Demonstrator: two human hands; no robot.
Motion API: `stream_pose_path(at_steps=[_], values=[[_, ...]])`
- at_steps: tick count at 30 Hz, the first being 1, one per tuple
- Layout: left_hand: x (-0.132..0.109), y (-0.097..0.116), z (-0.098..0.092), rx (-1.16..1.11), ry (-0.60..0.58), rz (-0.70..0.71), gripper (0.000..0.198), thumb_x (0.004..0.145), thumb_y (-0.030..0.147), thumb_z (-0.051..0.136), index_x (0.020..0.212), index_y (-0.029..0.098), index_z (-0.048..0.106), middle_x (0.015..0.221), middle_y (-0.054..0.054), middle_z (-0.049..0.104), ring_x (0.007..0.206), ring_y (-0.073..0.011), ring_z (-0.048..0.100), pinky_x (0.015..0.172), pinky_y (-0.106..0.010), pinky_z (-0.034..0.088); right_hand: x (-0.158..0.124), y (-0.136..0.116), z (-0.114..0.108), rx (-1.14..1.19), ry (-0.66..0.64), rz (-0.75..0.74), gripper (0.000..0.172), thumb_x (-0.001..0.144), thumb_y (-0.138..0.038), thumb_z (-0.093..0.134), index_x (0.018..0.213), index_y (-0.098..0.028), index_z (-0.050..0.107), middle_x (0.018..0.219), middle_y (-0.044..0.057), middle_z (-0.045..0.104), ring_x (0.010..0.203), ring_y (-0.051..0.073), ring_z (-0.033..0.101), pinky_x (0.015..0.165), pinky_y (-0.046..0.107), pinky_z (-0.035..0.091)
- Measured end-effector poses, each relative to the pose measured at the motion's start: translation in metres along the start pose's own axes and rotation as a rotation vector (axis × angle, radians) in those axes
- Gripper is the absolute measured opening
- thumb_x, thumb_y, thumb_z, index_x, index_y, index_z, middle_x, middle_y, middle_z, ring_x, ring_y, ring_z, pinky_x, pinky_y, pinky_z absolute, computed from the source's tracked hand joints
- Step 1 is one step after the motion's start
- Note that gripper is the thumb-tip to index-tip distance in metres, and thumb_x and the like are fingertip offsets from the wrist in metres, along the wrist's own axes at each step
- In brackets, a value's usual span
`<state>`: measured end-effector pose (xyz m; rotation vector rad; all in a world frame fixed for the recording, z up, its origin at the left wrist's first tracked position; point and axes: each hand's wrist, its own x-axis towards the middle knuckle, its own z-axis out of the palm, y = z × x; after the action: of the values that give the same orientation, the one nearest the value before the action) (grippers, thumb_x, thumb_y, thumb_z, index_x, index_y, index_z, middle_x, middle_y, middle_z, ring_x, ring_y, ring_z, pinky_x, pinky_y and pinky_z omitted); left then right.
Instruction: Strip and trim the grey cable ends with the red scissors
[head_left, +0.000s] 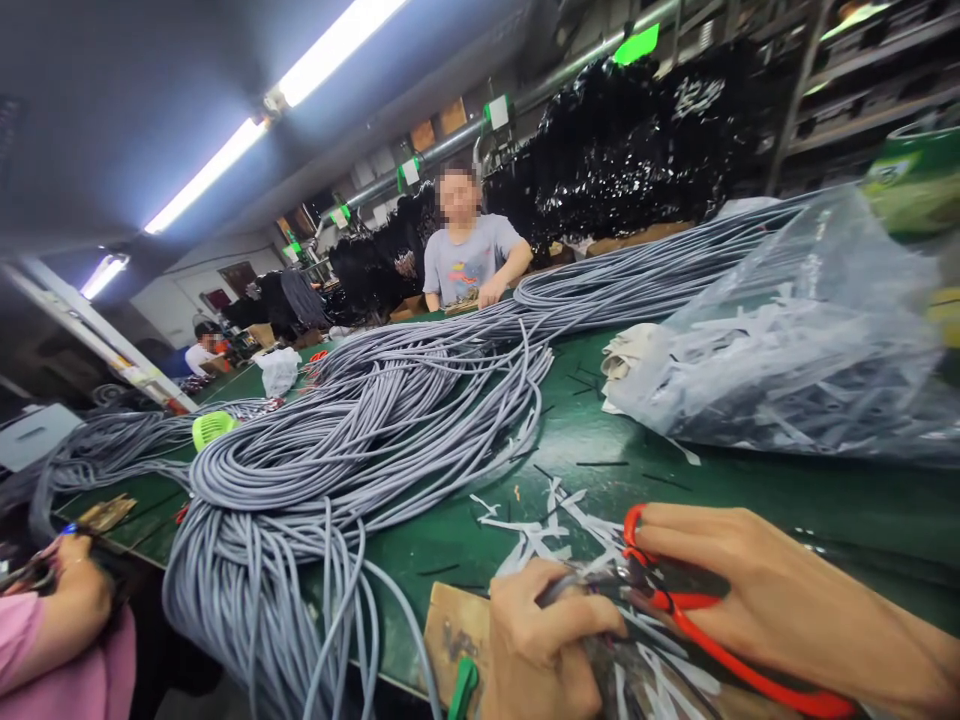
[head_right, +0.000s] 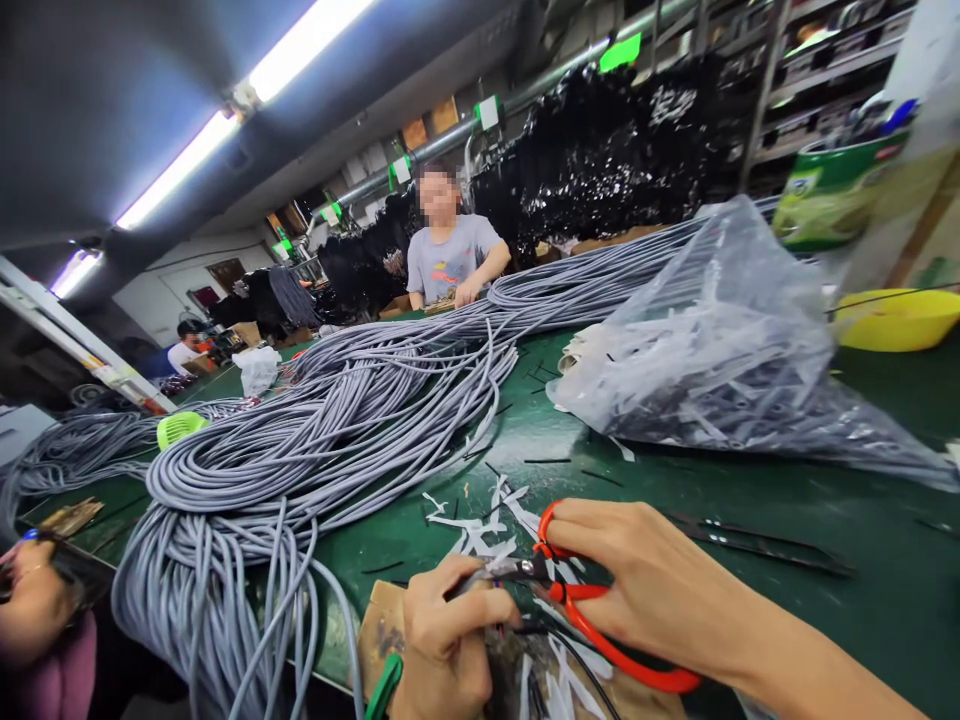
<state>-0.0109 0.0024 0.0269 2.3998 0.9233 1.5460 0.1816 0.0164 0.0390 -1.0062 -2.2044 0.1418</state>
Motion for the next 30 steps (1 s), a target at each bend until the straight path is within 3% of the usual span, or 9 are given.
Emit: stream_pose_path(at_steps=[5, 8, 10, 13, 18, 23, 25, 30], values=[[-0.007, -0.002, 0.001, -0.068, -0.065, -0.06, 0.04, 0.077, 0.002, 0.039, 0.068, 0.019, 0.074, 0.062, -0.004, 0.064, 0.052, -0.0122, 0.058, 0.05, -0.021, 0.038, -0.002, 0.001, 0.001, 0.009, 0.048, -0.005, 0.025, 0.072, -0.007, 0.043, 0.054, -0.022, 0.034, 0.046, -0.005, 0.044, 0.04, 0.01, 0.036, 0.041, 0.023, 0.025], [-0.019, -0.003, 0.003, -0.108, -0.076, -0.254, 0.037, 0.085, 0.007, 0.044, 0.095, 0.023, 0.075, 0.074, -0.004, 0.07, 0.064, -0.0156, 0.063, 0.06, -0.023, 0.044, 0.0, 0.0, 0.006, 0.167, 0.137, 0.226, 0.042, 0.082, -0.032, 0.052, 0.049, -0.022, 0.028, 0.043, -0.006, 0.03, 0.04, 0.01, 0.027, 0.039, 0.024, 0.023], [-0.024, -0.002, 0.005, -0.122, -0.056, -0.454, 0.036, 0.088, 0.014, 0.05, 0.119, 0.023, 0.067, 0.08, -0.005, 0.071, 0.071, -0.0176, 0.064, 0.066, -0.024, 0.047, 0.003, -0.003, 0.009, 0.311, 0.152, 0.394, 0.047, 0.078, -0.051, 0.062, 0.049, -0.022, 0.038, 0.046, -0.005, 0.036, 0.043, 0.01, 0.034, 0.04, 0.023, 0.03], [-0.024, 0.001, 0.005, -0.145, -0.083, -0.63, 0.044, 0.09, 0.023, 0.053, 0.134, 0.017, 0.055, 0.073, -0.004, 0.067, 0.067, -0.0185, 0.06, 0.064, -0.025, 0.047, 0.007, -0.014, 0.016, 0.529, 0.147, 0.504, 0.041, 0.064, -0.059, 0.074, 0.065, -0.02, 0.062, 0.059, 0.0, 0.057, 0.053, 0.015, 0.051, 0.051, 0.025, 0.045], [-0.014, 0.003, 0.003, -0.145, -0.198, -0.629, 0.041, 0.089, 0.026, 0.054, 0.129, 0.016, 0.062, 0.072, -0.005, 0.068, 0.061, -0.0174, 0.06, 0.059, -0.025, 0.048, 0.007, -0.031, 0.027, 0.696, 0.331, 0.625, 0.047, 0.06, -0.063, 0.076, 0.058, -0.02, 0.059, 0.054, 0.001, 0.056, 0.051, 0.015, 0.052, 0.051, 0.025, 0.048], [-0.01, -0.002, 0.006, -0.275, -0.13, -0.592, 0.03, 0.088, 0.029, 0.06, 0.113, 0.019, 0.074, 0.104, -0.009, 0.076, 0.091, -0.0242, 0.071, 0.083, -0.031, 0.056, 0.009, -0.035, 0.029, 0.8, 0.306, 0.663, 0.048, 0.055, -0.062, 0.079, 0.057, -0.02, 0.057, 0.056, 0.001, 0.057, 0.054, 0.015, 0.054, 0.052, 0.024, 0.05], [-0.011, -0.006, 0.008, -0.342, -0.093, -0.582, 0.027, 0.09, 0.03, 0.058, 0.107, 0.02, 0.076, 0.102, -0.009, 0.077, 0.091, -0.0238, 0.072, 0.08, -0.029, 0.057, 0.01, -0.036, 0.03, 0.831, 0.304, 0.664, 0.046, 0.056, -0.061, 0.079, 0.058, -0.02, 0.058, 0.057, 0.001, 0.058, 0.057, 0.016, 0.055, 0.054, 0.025, 0.05], [-0.014, -0.01, 0.008, -0.386, 0.032, -0.649, 0.032, 0.091, 0.04, 0.058, 0.092, 0.017, 0.079, 0.078, -0.009, 0.077, 0.069, -0.0208, 0.071, 0.069, -0.026, 0.056, 0.008, -0.038, 0.038, 0.955, 0.376, 0.694, 0.035, 0.054, -0.043, 0.085, 0.059, -0.018, 0.061, 0.058, -0.002, 0.057, 0.056, 0.013, 0.053, 0.054, 0.02, 0.048]])
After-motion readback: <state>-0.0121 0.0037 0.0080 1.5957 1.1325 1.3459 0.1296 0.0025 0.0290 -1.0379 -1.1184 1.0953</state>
